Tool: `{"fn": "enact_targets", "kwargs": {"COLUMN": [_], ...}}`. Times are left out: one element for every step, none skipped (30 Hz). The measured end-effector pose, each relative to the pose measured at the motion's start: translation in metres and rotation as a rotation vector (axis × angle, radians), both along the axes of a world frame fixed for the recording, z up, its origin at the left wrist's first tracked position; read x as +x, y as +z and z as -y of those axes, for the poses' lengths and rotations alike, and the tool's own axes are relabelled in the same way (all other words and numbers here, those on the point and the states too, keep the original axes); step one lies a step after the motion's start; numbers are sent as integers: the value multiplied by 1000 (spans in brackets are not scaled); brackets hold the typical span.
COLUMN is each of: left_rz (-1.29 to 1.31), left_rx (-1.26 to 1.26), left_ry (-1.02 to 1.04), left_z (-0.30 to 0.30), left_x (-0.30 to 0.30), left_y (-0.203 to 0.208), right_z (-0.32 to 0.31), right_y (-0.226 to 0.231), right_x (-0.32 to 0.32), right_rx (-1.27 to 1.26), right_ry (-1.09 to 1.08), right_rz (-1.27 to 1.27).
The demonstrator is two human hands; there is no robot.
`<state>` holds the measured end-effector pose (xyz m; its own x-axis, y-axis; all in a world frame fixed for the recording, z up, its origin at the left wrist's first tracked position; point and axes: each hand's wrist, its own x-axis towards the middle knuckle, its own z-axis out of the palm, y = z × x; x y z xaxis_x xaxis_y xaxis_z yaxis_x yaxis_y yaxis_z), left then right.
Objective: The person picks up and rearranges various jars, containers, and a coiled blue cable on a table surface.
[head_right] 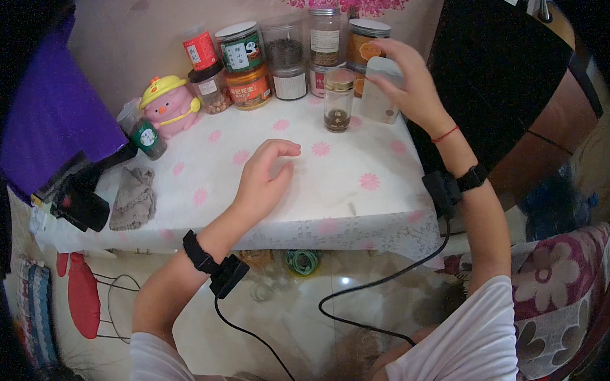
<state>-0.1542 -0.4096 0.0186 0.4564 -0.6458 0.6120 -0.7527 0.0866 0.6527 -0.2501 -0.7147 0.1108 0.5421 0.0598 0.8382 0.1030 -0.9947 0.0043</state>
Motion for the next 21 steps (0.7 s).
{"fn": "enact_targets", "kwargs": {"left_rz": [-4, -4, -6, -10, -38, -64, -70, -105, -141, -145, -159, -174, -180, -172, -164, -170, -180, -190, -193, -207, -221], "left_rx": [0, 9, 16, 13, 17, 22, 23, 10, -4, -10, 21, 53, 47, 67, 88, 83, 87, 92, 90, 80, 70], "left_ry": [11, 24, 28, 31, 33, 37, 40, 31, 23, 26, 18, 9, 17, 7, -4, -1, -8, -16, -14, -27, -40], "left_z": [-2, -3, -3, -5, -4, -4, -4, -3, -3, -3, -4, -6, -7, -7, -7, -6, -6, -6, -6, -6, -6], "left_x": [1, 1, 1, 1, 2, 3, 4, 2, 0, -1, -1, -1, -2, -1, -1, -2, 0, 1, 1, 2, 2], "left_y": [0, 0, -2, -3, -4, -5, -7, -7, -7, -7, -6, -4, -4, -2, -2, -2, -2, -3, -4, -5, -6], "right_z": [-16, -32, -43, -52, -57, -61, -63, -61, -56, -52, -54, -54, -52, -50, -48, -46, -47, -46, -45, -45, -45], "right_y": [3, 4, 2, 1, -1, -2, -4, -5, -10, -13, -9, -9, -10, -9, -7, -7, -7, -8, -8, -9, -11], "right_x": [6, 13, 19, 24, 29, 33, 36, 39, 43, 46, 48, 51, 56, 61, 65, 68, 72, 76, 79, 83, 86], "right_rx": [28, -40, -50, -61, -60, -57, -54, -61, -36, -11, 39, 33, 66, 99, 66, 60, 51, 42, 40, 22, 5], "right_ry": [102, 85, 90, 97, 97, 82, 67, 69, 51, 32, 70, 78, 81, 80, 33, 35, -28, -93, -92, -148, -203], "right_rz": [-56, -95, -134, -171, -177, -236, -295, -297, -325, -354, -372, -378, -352, -325, -300, -306, -294, -281, -284, -270, -256]}}
